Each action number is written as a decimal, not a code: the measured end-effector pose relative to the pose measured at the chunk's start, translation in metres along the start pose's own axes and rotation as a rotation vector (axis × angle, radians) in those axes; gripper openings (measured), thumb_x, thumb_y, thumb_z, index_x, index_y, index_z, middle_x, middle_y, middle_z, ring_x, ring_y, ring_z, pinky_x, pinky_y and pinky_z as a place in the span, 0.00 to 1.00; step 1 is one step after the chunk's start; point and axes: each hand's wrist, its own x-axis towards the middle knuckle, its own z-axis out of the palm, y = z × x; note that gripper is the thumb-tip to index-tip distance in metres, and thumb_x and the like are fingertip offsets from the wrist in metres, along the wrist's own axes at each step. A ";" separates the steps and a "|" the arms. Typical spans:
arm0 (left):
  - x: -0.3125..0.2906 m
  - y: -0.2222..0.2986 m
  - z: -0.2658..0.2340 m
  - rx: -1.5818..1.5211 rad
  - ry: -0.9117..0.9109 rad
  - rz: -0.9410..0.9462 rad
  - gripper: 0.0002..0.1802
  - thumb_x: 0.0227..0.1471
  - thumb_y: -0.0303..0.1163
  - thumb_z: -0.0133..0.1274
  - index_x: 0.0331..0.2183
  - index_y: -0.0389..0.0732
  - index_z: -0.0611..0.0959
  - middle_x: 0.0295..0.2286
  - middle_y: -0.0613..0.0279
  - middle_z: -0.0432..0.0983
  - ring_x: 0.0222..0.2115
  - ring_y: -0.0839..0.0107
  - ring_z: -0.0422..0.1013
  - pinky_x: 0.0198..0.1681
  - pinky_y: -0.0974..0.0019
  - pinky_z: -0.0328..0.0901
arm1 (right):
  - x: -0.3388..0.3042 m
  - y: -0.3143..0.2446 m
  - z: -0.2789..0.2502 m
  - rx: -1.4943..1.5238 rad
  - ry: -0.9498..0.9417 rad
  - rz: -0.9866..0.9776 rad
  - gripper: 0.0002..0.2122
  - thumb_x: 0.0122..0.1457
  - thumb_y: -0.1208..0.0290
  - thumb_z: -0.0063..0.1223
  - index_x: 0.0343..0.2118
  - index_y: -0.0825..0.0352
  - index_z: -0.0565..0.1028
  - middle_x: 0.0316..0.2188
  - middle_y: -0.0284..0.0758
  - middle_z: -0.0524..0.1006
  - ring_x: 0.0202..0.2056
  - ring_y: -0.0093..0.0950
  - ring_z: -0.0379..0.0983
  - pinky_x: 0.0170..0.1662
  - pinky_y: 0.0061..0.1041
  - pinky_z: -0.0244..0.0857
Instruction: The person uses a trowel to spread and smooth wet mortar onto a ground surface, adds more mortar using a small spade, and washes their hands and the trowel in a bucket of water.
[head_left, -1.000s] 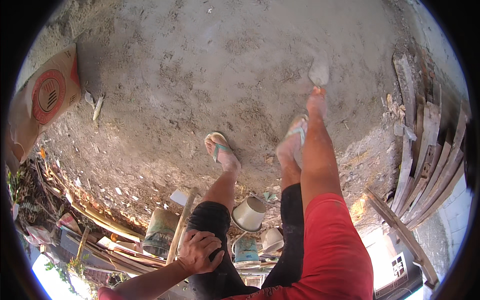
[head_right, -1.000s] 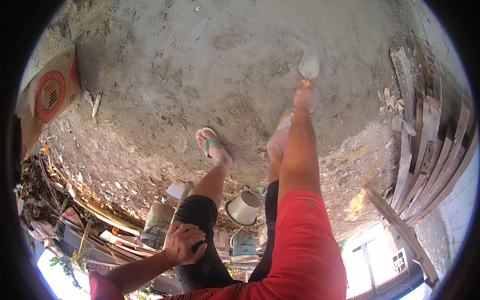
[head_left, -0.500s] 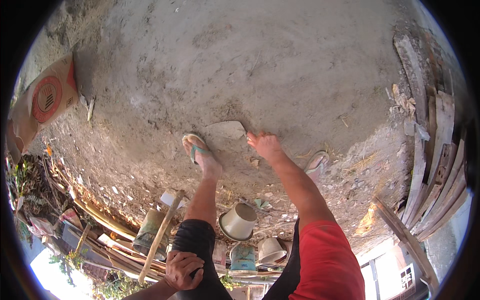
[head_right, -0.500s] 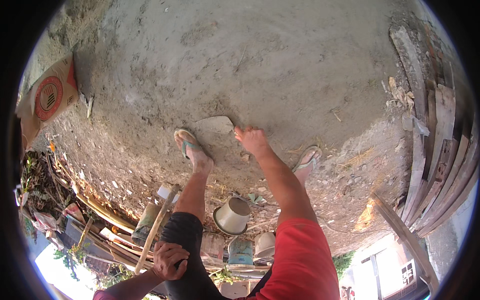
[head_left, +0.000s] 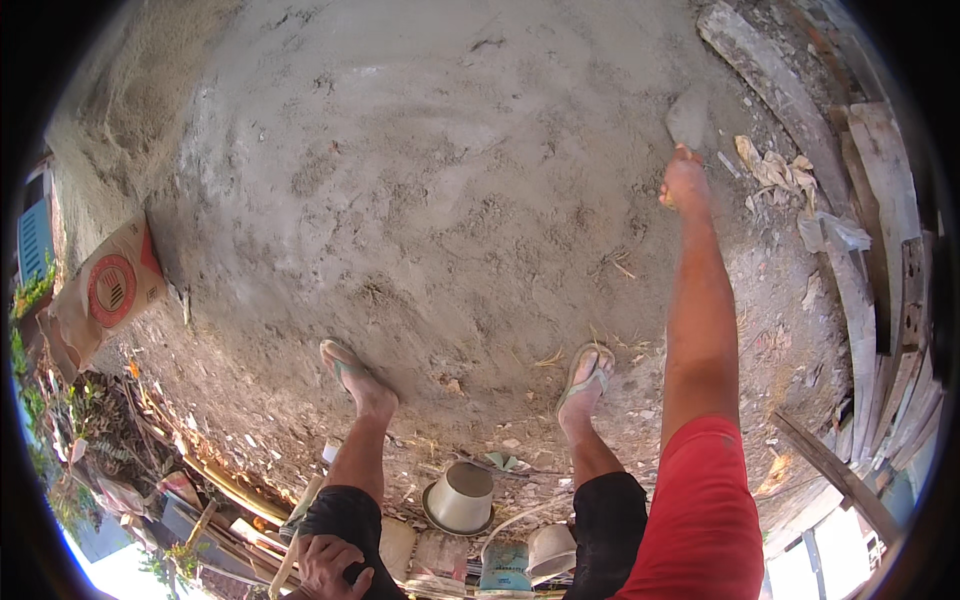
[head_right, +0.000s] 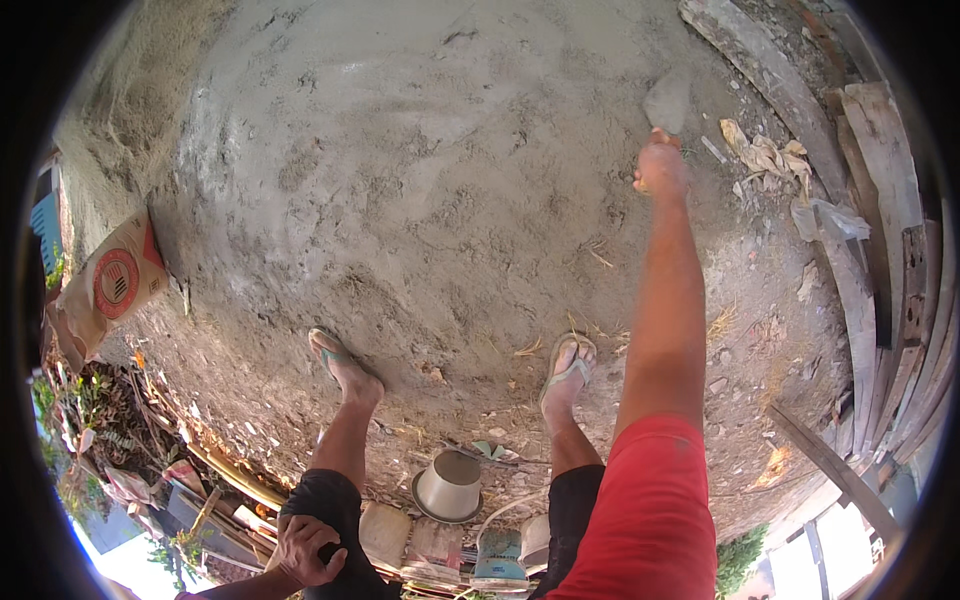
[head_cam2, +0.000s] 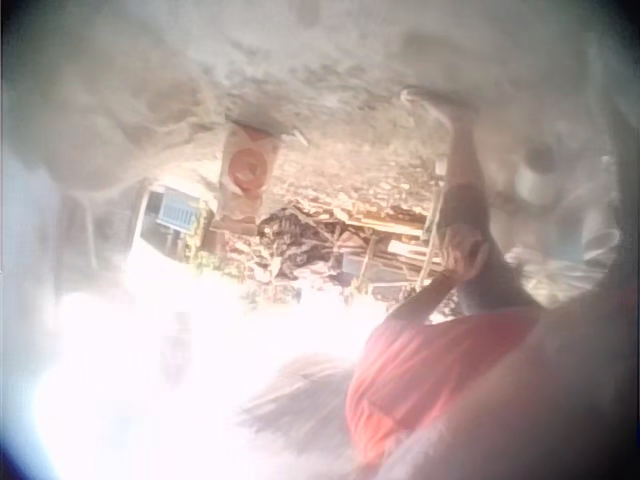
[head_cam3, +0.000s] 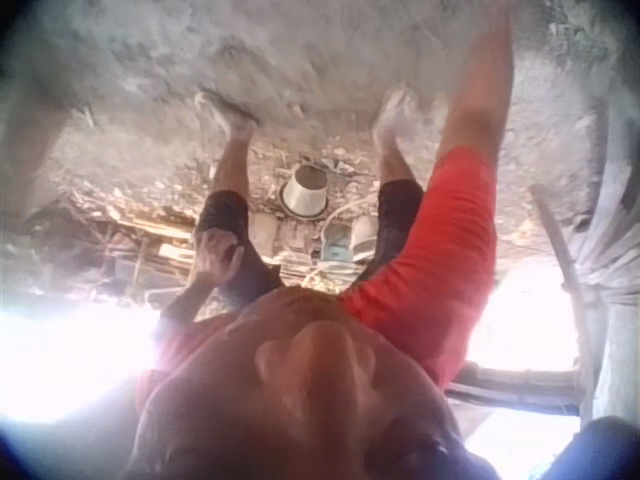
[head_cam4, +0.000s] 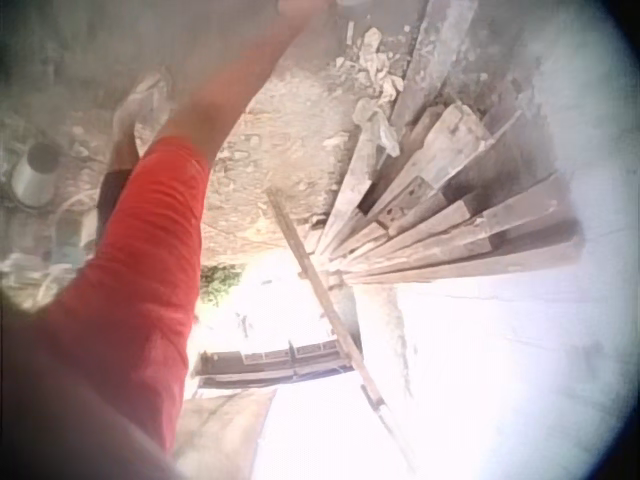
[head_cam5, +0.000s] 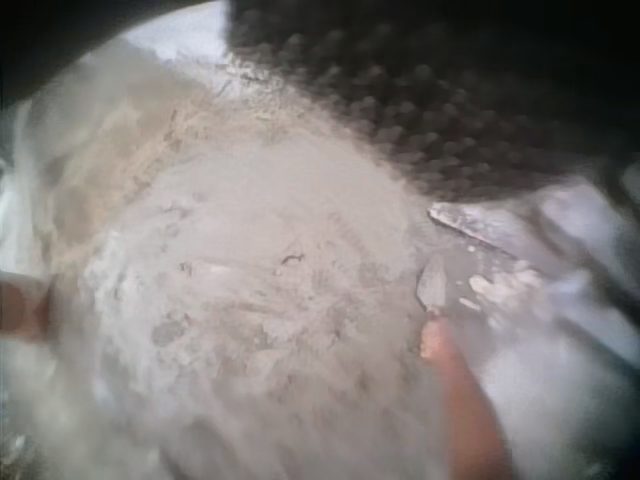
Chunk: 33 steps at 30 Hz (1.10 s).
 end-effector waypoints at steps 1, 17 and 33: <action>0.005 0.004 0.009 0.015 -0.006 0.003 0.11 0.37 0.43 0.64 0.24 0.50 0.81 0.25 0.72 0.78 0.35 0.66 0.71 0.44 0.56 0.59 | -0.013 0.025 0.007 -0.192 0.089 -0.128 0.25 0.67 0.47 0.31 0.51 0.66 0.64 0.36 0.51 0.80 0.38 0.54 0.77 0.41 0.53 0.69; -0.075 0.082 0.074 0.235 -0.024 -0.652 0.46 0.45 0.59 0.52 0.61 0.45 0.65 0.64 0.51 0.48 0.65 0.41 0.43 0.62 0.30 0.39 | -0.402 0.401 -0.176 -0.223 0.051 0.085 0.24 0.62 0.61 0.46 0.58 0.66 0.60 0.39 0.59 0.77 0.40 0.56 0.75 0.43 0.52 0.69; -0.182 0.315 0.047 -0.586 -0.636 0.149 0.32 0.58 0.57 0.45 0.55 0.45 0.76 0.53 0.51 0.72 0.56 0.59 0.65 0.59 0.48 0.54 | -0.519 0.318 -0.364 -0.124 -0.186 -0.198 0.16 0.59 0.64 0.54 0.42 0.73 0.70 0.21 0.42 0.76 0.15 0.32 0.74 0.17 0.33 0.71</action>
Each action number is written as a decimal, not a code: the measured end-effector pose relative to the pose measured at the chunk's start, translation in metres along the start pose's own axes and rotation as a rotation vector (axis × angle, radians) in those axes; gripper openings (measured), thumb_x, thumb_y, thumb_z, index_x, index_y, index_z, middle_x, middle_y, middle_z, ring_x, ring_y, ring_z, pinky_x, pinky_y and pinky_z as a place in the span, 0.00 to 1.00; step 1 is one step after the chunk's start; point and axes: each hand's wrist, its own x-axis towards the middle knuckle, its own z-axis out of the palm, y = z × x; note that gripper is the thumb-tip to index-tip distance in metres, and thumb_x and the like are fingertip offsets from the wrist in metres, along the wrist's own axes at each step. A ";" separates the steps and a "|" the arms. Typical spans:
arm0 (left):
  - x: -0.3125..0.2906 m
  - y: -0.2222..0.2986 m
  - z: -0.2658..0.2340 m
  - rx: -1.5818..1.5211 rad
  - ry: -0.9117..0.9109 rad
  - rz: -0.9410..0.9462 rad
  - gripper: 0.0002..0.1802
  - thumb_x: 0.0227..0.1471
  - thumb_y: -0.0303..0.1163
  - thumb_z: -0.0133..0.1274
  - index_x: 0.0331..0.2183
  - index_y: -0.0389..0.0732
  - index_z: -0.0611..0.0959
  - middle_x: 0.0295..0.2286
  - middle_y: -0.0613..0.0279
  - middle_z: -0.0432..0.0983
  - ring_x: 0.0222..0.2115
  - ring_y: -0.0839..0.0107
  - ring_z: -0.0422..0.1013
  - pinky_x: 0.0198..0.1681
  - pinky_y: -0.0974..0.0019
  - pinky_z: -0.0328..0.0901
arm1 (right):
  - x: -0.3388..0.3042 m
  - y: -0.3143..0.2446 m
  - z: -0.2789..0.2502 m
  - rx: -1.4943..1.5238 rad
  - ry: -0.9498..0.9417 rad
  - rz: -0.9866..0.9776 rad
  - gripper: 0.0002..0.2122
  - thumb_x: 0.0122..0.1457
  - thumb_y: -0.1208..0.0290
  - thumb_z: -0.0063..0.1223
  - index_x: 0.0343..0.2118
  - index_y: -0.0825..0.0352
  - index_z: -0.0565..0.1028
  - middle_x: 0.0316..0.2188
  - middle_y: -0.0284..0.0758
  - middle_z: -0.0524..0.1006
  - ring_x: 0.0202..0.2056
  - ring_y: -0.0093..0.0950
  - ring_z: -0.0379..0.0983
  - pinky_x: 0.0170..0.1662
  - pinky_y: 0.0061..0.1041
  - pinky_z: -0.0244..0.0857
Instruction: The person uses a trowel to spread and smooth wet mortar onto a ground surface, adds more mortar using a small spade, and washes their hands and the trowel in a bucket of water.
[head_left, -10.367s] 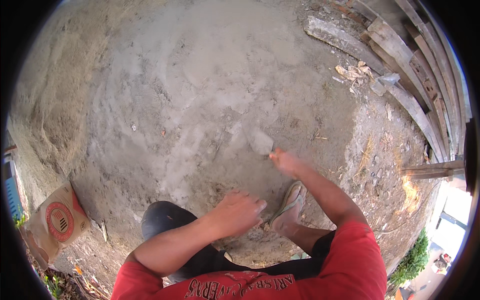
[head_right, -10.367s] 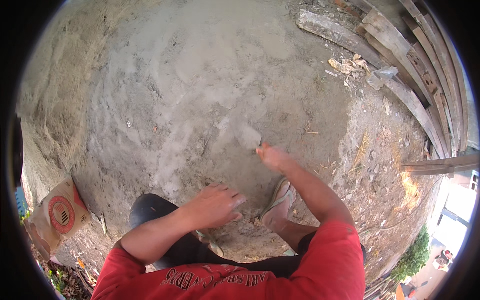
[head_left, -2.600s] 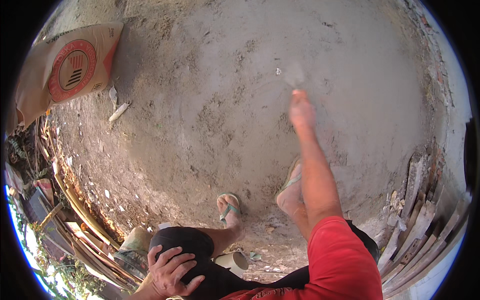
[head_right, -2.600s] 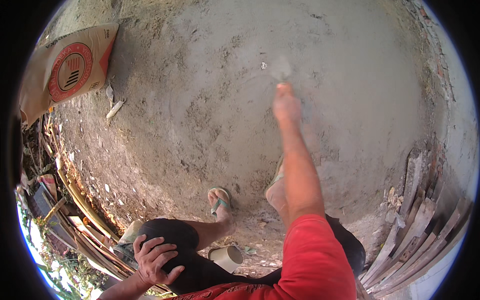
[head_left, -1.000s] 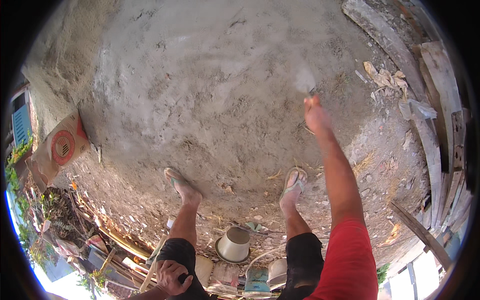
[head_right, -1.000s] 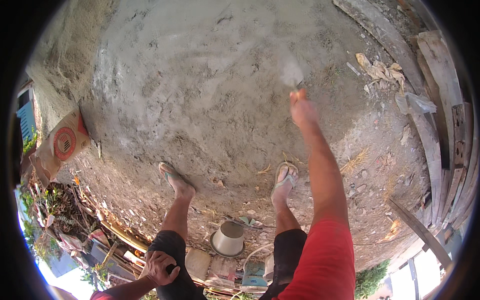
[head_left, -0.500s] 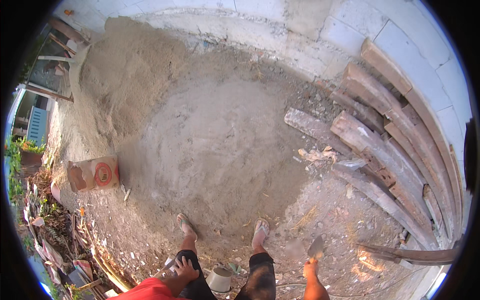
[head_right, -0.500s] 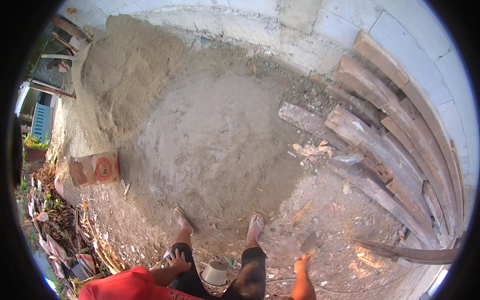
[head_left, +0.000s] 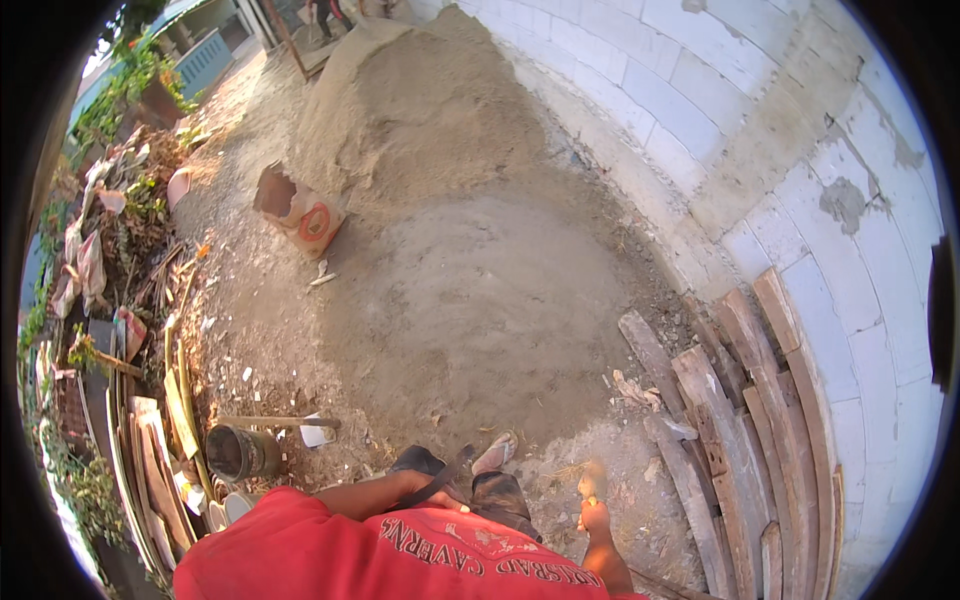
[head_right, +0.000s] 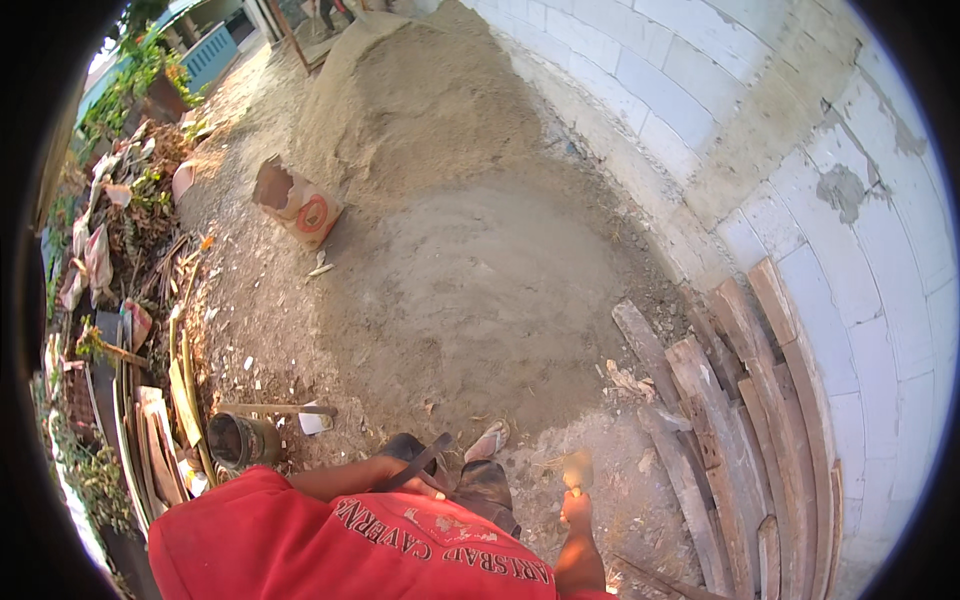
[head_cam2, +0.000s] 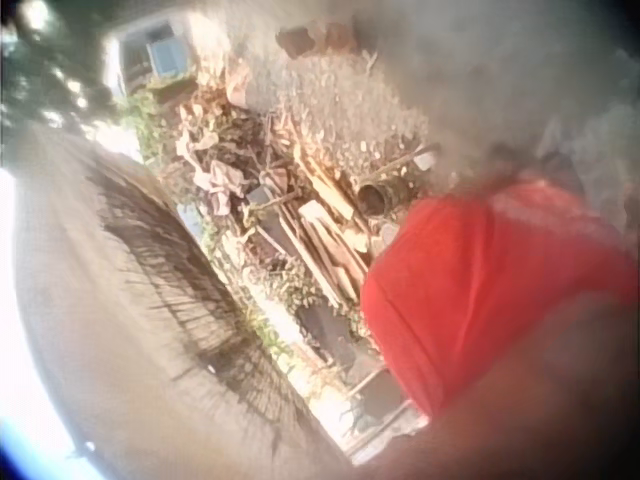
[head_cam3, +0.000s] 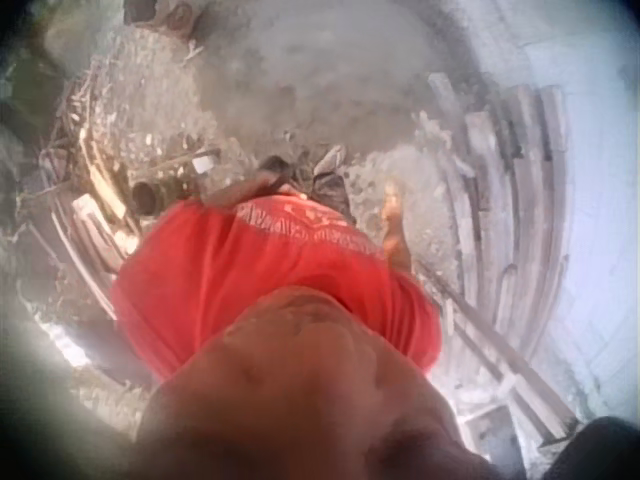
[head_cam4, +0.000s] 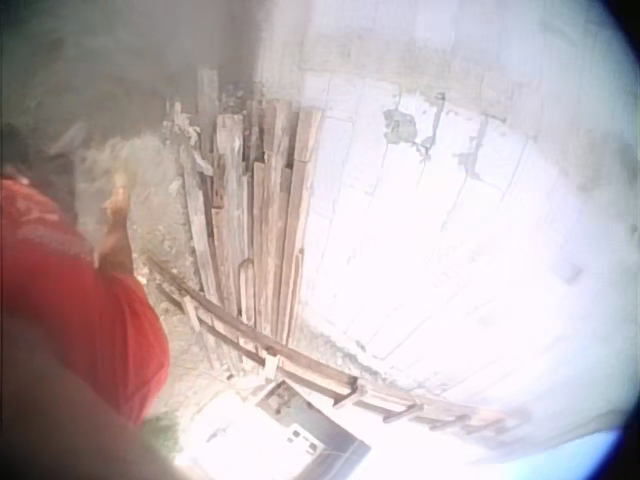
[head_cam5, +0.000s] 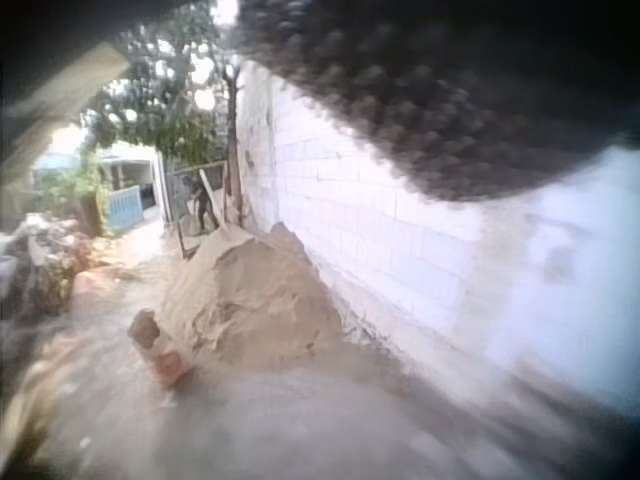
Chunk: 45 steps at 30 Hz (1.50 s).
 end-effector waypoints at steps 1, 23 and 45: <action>-0.012 0.001 0.008 -0.034 0.012 0.060 0.32 0.58 0.57 0.46 0.55 0.44 0.76 0.52 0.51 0.72 0.54 0.59 0.66 0.58 0.50 0.55 | -0.001 -0.026 0.003 0.033 0.002 -0.086 0.19 0.57 0.63 0.56 0.44 0.74 0.68 0.23 0.43 0.77 0.16 0.31 0.75 0.18 0.32 0.73; -0.315 0.065 0.512 -0.340 1.681 1.670 0.49 0.55 0.65 0.48 0.61 0.32 0.63 0.51 0.42 0.72 0.56 0.45 0.65 0.59 0.48 0.59 | -0.160 -0.063 0.097 -0.873 -0.182 -0.594 0.25 0.57 0.58 0.59 0.53 0.66 0.67 0.24 0.37 0.79 0.22 0.30 0.77 0.25 0.33 0.70; -0.217 0.269 0.446 -0.182 0.107 2.323 0.42 0.58 0.67 0.39 0.61 0.45 0.66 0.45 0.63 0.77 0.53 0.56 0.65 0.58 0.50 0.56 | -0.138 0.151 -0.106 -0.736 -0.041 -0.366 0.33 0.54 0.58 0.64 0.59 0.67 0.62 0.28 0.42 0.80 0.23 0.30 0.78 0.27 0.33 0.71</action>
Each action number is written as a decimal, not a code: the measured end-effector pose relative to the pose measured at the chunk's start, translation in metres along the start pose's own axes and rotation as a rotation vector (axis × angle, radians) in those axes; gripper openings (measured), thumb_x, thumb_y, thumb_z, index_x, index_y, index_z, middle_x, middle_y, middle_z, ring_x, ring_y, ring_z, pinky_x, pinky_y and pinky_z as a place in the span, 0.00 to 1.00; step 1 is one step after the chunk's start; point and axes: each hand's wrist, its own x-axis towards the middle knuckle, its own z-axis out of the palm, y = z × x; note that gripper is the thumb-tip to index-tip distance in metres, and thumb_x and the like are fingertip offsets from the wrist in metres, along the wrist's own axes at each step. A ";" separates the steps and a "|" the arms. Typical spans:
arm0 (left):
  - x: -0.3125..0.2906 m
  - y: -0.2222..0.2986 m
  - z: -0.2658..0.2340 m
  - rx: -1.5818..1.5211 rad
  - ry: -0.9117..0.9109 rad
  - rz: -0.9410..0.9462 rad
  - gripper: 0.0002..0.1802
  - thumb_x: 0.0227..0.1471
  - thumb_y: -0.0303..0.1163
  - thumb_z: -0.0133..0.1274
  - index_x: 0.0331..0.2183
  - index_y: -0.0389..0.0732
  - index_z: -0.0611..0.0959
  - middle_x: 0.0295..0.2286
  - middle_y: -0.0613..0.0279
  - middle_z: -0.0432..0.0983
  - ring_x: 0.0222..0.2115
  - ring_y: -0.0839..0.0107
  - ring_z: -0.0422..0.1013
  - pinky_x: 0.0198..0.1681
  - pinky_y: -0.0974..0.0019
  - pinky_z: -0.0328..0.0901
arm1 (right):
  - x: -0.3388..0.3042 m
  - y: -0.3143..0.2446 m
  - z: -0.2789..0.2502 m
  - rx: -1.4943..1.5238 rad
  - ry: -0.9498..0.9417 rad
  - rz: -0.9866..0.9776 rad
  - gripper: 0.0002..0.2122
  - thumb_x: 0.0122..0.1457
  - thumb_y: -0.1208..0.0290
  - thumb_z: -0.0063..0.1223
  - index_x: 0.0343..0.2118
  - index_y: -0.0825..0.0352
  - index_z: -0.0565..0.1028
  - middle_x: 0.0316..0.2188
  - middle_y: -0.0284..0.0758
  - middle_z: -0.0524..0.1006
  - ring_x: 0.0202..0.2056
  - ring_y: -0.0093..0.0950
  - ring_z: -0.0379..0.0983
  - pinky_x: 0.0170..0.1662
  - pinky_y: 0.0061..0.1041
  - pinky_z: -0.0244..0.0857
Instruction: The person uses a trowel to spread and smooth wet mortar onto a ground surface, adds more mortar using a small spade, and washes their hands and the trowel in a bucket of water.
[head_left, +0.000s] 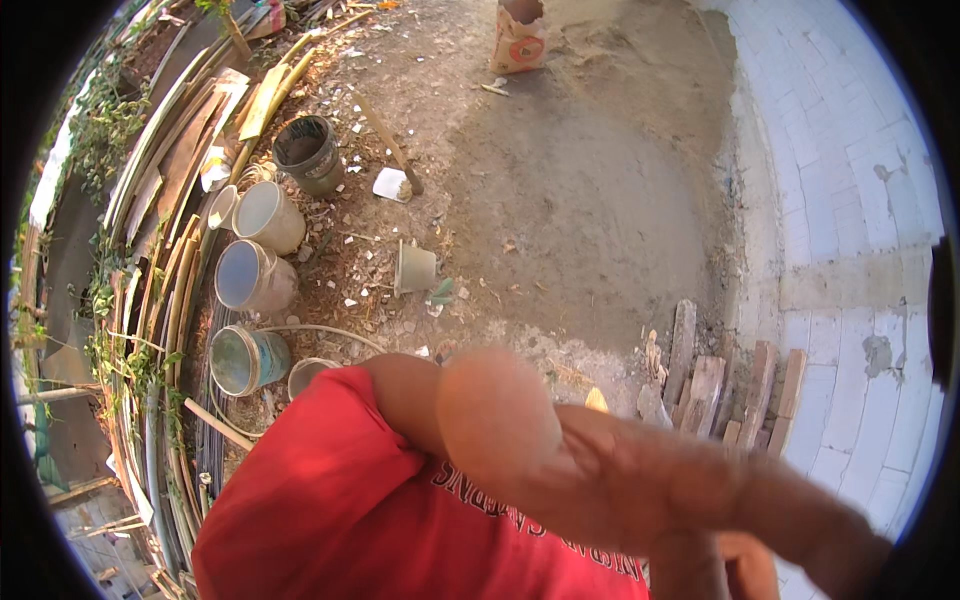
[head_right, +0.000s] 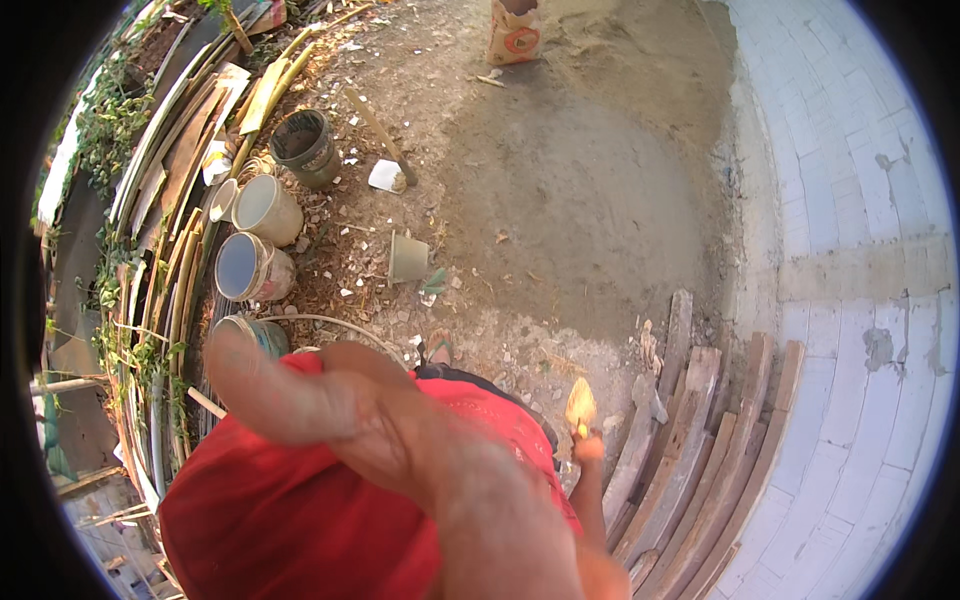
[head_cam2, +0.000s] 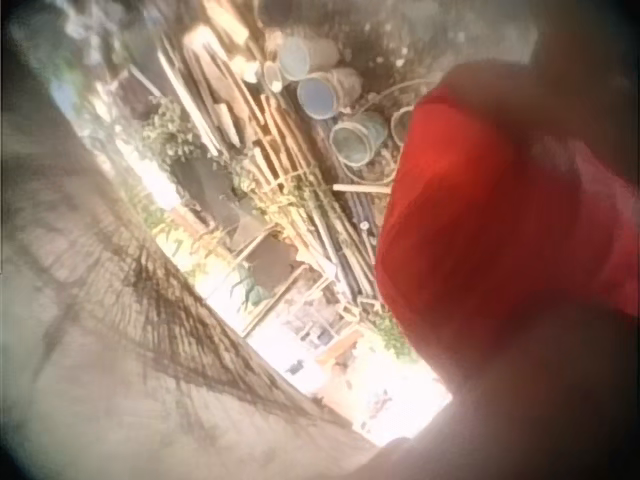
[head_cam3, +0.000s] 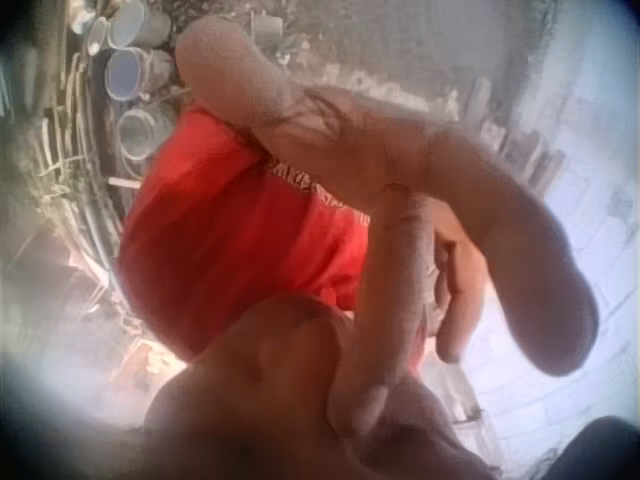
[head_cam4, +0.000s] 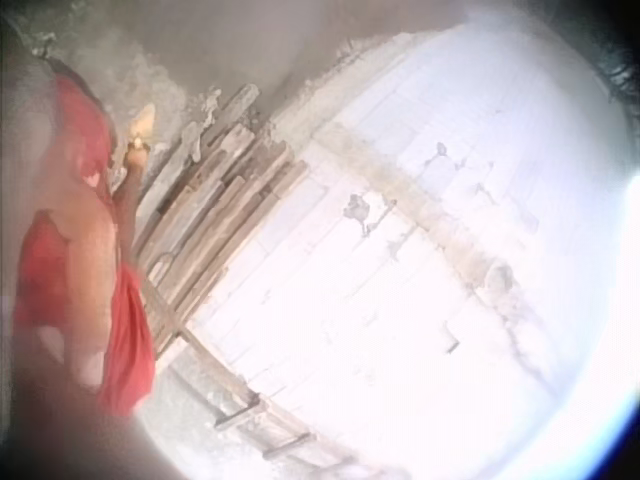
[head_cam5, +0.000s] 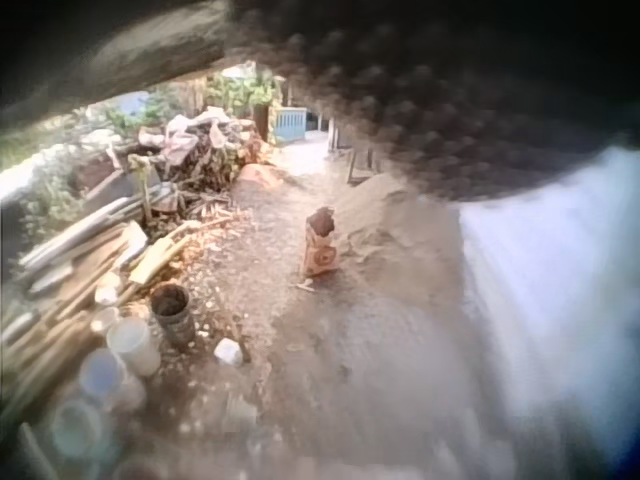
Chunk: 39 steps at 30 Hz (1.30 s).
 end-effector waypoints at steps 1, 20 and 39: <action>-0.003 -0.002 -0.012 -0.023 0.062 0.027 0.41 0.58 0.67 0.39 0.61 0.46 0.66 0.44 0.64 0.77 0.53 0.56 0.65 0.58 0.50 0.56 | -0.001 -0.015 -0.010 -0.078 0.090 -0.117 0.33 0.54 0.55 0.63 0.59 0.64 0.62 0.29 0.44 0.80 0.26 0.34 0.79 0.33 0.37 0.72; -0.369 -0.129 0.102 1.177 1.939 -1.284 0.26 0.52 0.54 0.55 0.41 0.42 0.84 0.40 0.51 0.80 0.43 0.53 0.75 0.49 0.56 0.67 | 0.147 -0.119 -0.013 -0.917 -0.267 -0.478 0.18 0.56 0.56 0.62 0.29 0.71 0.78 0.19 0.35 0.76 0.18 0.27 0.72 0.21 0.31 0.66; -0.511 0.092 0.086 0.689 2.254 -0.344 0.30 0.53 0.59 0.55 0.44 0.43 0.80 0.36 0.58 0.79 0.39 0.61 0.75 0.45 0.55 0.67 | -0.221 -0.410 0.281 -0.383 -0.803 -0.852 0.17 0.65 0.59 0.46 0.47 0.69 0.71 0.28 0.38 0.77 0.19 0.26 0.73 0.20 0.26 0.68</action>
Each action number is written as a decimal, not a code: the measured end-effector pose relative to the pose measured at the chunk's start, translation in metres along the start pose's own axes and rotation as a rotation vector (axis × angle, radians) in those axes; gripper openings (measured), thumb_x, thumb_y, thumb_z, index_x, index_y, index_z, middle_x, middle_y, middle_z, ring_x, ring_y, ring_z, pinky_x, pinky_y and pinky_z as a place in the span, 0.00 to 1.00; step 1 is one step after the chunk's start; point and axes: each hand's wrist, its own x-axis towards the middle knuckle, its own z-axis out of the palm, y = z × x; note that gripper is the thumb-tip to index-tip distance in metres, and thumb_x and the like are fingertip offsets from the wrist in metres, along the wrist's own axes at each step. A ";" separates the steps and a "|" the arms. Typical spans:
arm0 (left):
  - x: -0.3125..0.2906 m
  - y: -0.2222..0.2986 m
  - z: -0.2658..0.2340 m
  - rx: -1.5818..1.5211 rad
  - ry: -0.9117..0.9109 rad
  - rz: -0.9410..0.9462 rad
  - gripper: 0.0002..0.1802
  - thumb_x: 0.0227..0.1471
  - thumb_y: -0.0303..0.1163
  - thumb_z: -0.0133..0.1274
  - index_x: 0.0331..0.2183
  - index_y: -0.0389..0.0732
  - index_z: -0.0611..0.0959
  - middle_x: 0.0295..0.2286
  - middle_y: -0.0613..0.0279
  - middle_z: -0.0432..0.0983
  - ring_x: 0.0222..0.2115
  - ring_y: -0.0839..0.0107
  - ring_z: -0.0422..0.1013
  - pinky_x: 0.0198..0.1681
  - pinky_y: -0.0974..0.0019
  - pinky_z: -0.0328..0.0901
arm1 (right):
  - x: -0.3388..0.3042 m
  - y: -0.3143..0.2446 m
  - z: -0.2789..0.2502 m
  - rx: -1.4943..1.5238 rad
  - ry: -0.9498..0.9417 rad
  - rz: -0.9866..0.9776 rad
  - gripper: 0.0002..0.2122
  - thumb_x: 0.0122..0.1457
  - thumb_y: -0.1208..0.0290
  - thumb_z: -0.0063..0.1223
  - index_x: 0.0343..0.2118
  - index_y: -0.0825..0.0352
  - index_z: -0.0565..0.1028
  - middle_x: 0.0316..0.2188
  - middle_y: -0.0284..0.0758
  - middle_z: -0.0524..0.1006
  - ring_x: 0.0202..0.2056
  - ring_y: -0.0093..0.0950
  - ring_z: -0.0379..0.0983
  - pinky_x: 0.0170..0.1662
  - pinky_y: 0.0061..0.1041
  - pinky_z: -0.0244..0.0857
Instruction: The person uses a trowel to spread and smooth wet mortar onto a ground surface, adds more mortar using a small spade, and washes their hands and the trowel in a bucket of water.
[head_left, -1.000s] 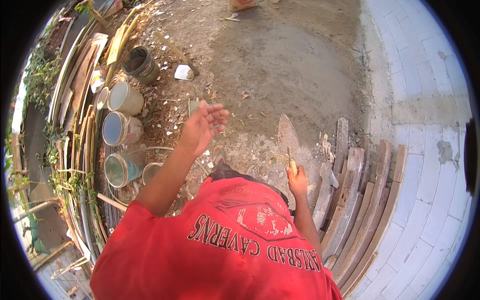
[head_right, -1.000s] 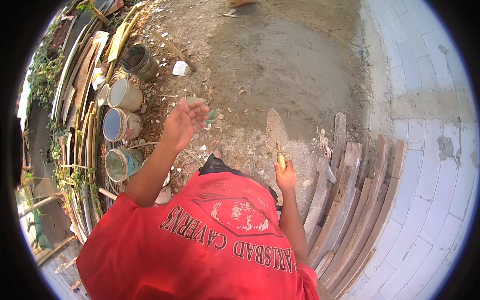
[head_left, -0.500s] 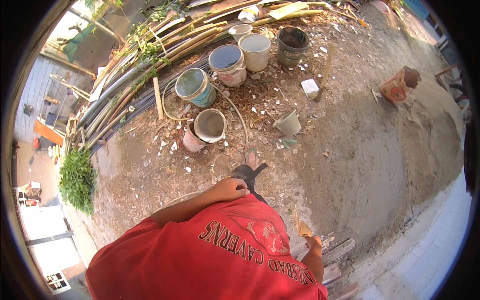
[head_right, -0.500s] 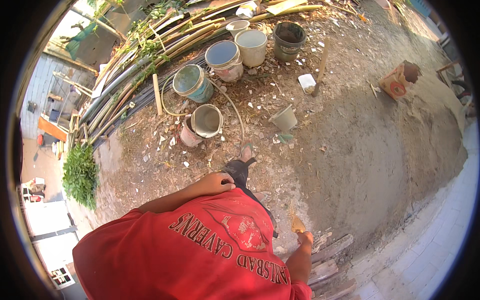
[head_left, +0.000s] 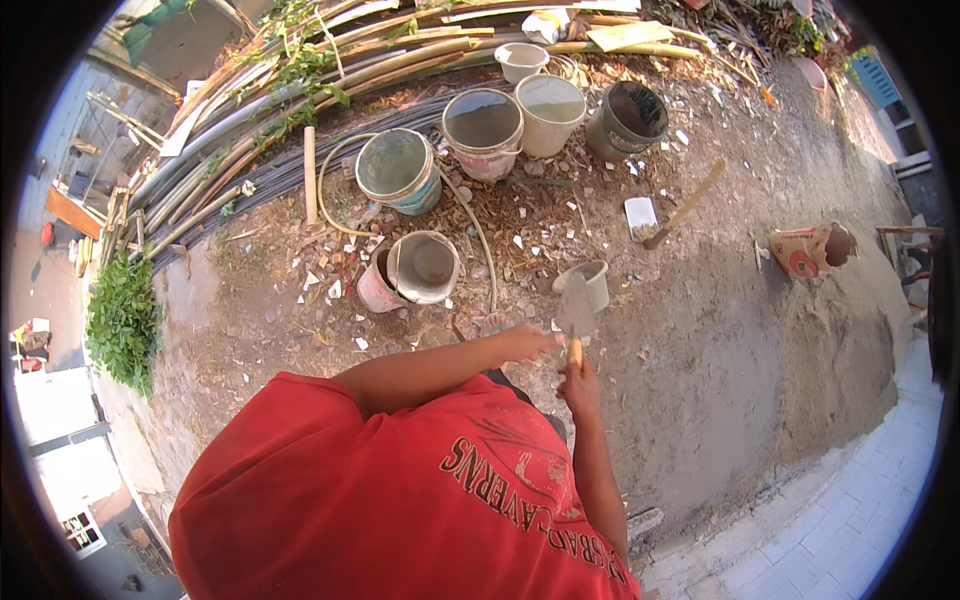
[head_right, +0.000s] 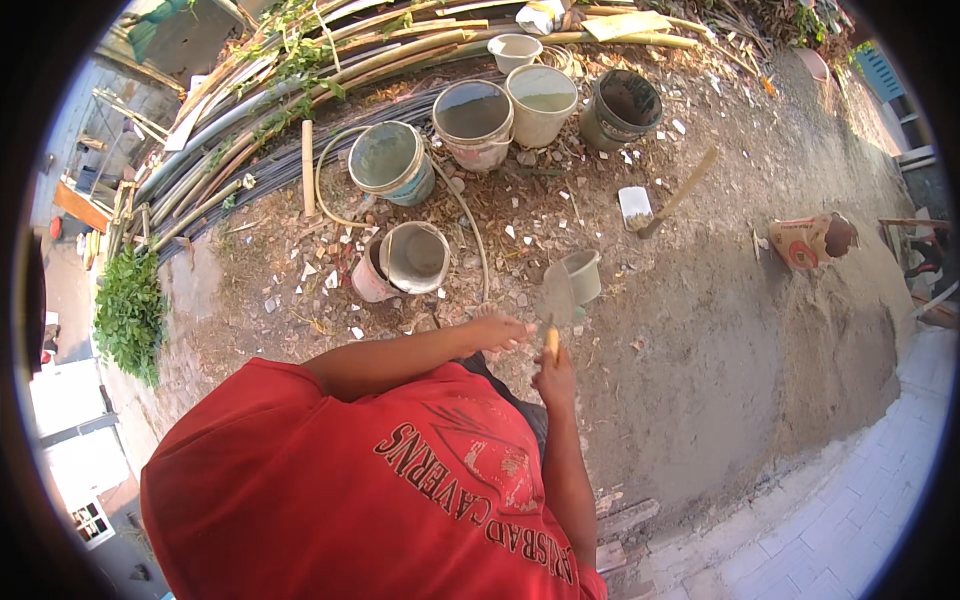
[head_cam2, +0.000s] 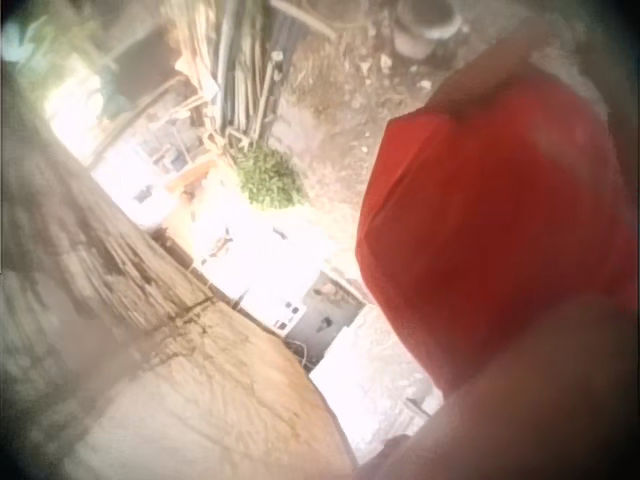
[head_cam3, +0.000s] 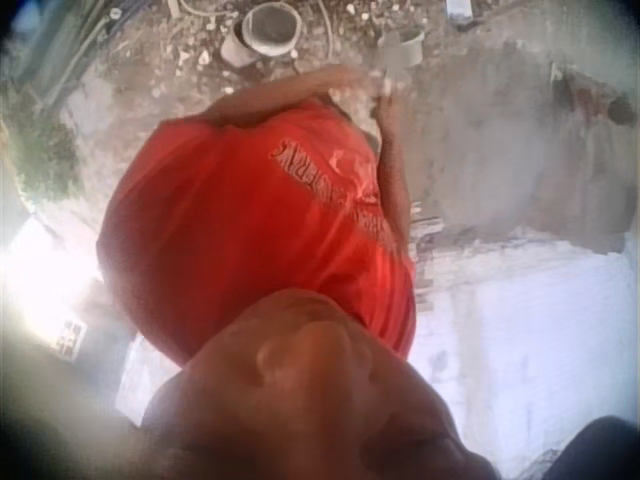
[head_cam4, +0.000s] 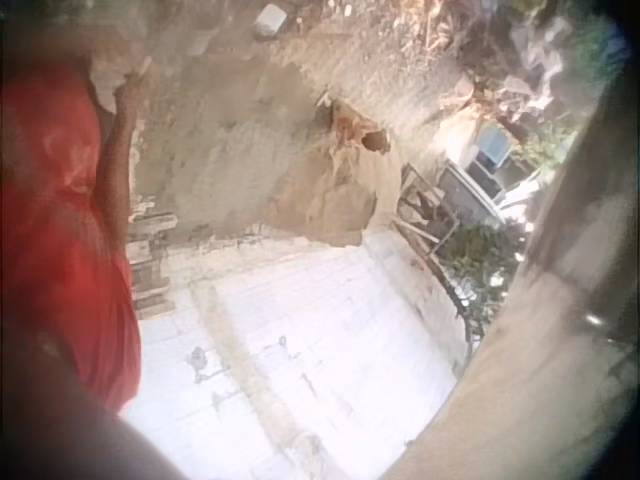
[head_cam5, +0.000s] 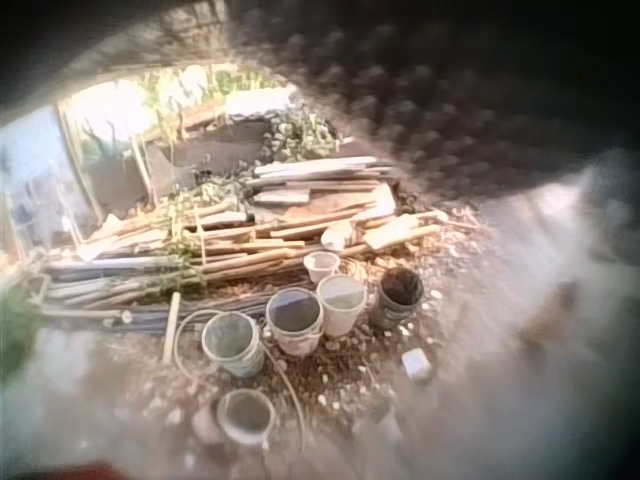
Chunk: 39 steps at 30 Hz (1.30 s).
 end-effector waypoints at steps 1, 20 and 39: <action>0.010 0.009 -0.007 -0.207 0.052 -0.040 0.30 0.54 0.57 0.55 0.42 0.39 0.80 0.35 0.57 0.79 0.36 0.60 0.75 0.41 0.55 0.69 | 0.001 -0.035 0.018 -0.035 -0.089 -0.056 0.19 0.66 0.56 0.45 0.48 0.69 0.72 0.30 0.38 0.77 0.23 0.26 0.74 0.22 0.25 0.69; 0.047 0.017 -0.212 -0.792 0.859 -0.387 0.09 0.59 0.36 0.53 0.36 0.43 0.71 0.22 0.65 0.69 0.17 0.72 0.67 0.19 0.67 0.66 | 0.431 0.102 -0.072 -0.916 0.075 0.440 0.41 0.56 0.41 0.53 0.59 0.76 0.64 0.48 0.56 0.76 0.52 0.49 0.72 0.55 0.42 0.65; 0.268 -0.040 -0.175 -0.964 0.596 -0.583 0.12 0.60 0.38 0.54 0.35 0.41 0.71 0.24 0.66 0.69 0.20 0.75 0.68 0.24 0.71 0.66 | 0.625 0.125 0.020 -0.135 0.229 0.425 0.20 0.57 0.64 0.52 0.46 0.77 0.71 0.28 0.40 0.79 0.23 0.28 0.78 0.22 0.25 0.72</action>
